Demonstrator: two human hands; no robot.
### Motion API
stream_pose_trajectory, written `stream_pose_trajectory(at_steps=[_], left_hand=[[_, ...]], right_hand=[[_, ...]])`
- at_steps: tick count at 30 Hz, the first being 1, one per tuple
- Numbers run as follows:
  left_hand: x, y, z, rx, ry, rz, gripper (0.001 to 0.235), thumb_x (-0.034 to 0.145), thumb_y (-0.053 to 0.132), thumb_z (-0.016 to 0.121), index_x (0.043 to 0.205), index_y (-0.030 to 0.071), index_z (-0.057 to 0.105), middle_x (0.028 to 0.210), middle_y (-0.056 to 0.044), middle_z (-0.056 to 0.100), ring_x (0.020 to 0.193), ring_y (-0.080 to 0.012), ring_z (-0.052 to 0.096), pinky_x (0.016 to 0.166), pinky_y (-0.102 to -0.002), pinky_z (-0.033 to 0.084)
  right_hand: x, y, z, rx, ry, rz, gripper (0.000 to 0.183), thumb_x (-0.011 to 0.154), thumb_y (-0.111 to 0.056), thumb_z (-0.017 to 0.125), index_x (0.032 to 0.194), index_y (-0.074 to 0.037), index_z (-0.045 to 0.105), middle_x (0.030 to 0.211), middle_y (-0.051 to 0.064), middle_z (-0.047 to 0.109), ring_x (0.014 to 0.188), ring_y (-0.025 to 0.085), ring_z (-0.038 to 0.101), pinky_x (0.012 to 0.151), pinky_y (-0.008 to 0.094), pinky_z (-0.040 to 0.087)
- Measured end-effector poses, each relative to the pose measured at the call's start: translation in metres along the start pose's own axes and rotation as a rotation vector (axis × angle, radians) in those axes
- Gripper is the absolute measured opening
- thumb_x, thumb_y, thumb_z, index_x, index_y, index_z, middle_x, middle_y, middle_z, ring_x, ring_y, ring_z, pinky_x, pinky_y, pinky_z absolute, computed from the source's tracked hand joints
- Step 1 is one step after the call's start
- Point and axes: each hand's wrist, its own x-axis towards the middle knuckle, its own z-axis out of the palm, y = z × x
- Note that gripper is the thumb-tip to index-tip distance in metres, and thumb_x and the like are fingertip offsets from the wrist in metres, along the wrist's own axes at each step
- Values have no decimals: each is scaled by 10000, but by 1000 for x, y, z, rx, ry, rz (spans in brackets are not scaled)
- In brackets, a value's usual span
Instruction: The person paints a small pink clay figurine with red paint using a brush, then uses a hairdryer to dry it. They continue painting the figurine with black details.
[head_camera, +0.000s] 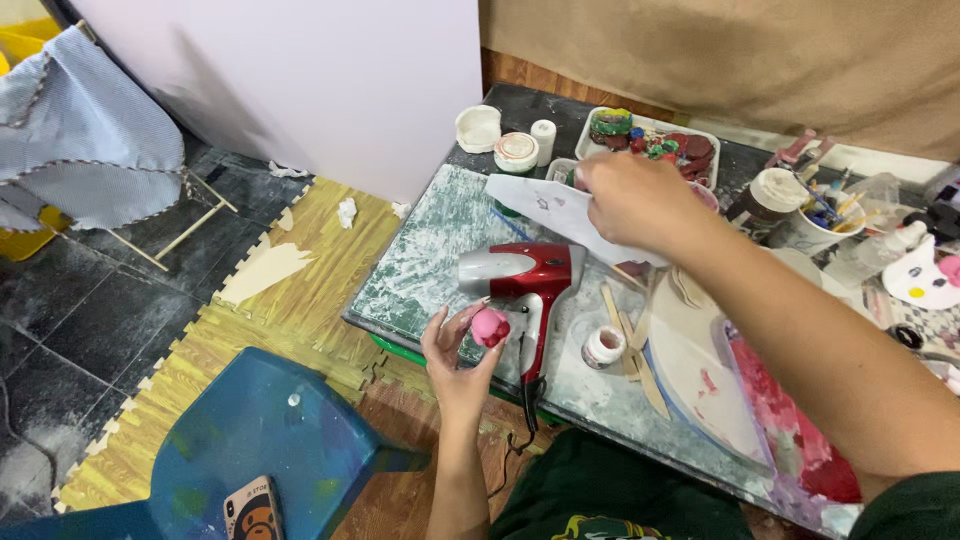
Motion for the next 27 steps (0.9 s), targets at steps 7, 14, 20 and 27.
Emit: stream_pose_trajectory(at_steps=[7, 14, 20, 27], left_hand=[[9, -2, -17, 42, 38, -5, 881, 796, -56, 831, 1488, 73, 302, 1338, -237, 657, 1263, -303, 657, 1089, -418, 521], [21, -3, -17, 58, 19, 9, 887, 797, -54, 836, 1494, 82, 304, 1338, -231, 655, 1264, -304, 659, 1105, -427, 520], [27, -4, -7, 39, -8, 55, 894, 800, -73, 839, 1496, 98, 305, 1336, -227, 659, 1270, -303, 661, 1090, -422, 533], [26, -4, -1, 31, 5, 17, 900, 789, -73, 845, 1486, 97, 301, 1338, -228, 661, 1274, -302, 657, 1101, -423, 508]], right_hand=[[51, 25, -47, 210, 393, -90, 258, 939, -103, 663, 1195, -102, 699, 963, 113, 705, 883, 301, 679, 739, 453, 531], [118, 82, 6, -1, 685, -112, 71, 1056, -129, 722, 1123, -116, 700, 1150, 118, 664, 1054, 318, 670, 859, 459, 534], [141, 75, 68, -42, 340, -221, 220, 803, -214, 805, 1014, -169, 762, 1117, 123, 695, 1060, 314, 648, 980, 589, 463], [153, -4, 185, -89, -356, -23, 222, 804, -185, 754, 1006, -106, 802, 1015, 143, 773, 915, 321, 750, 758, 482, 600]])
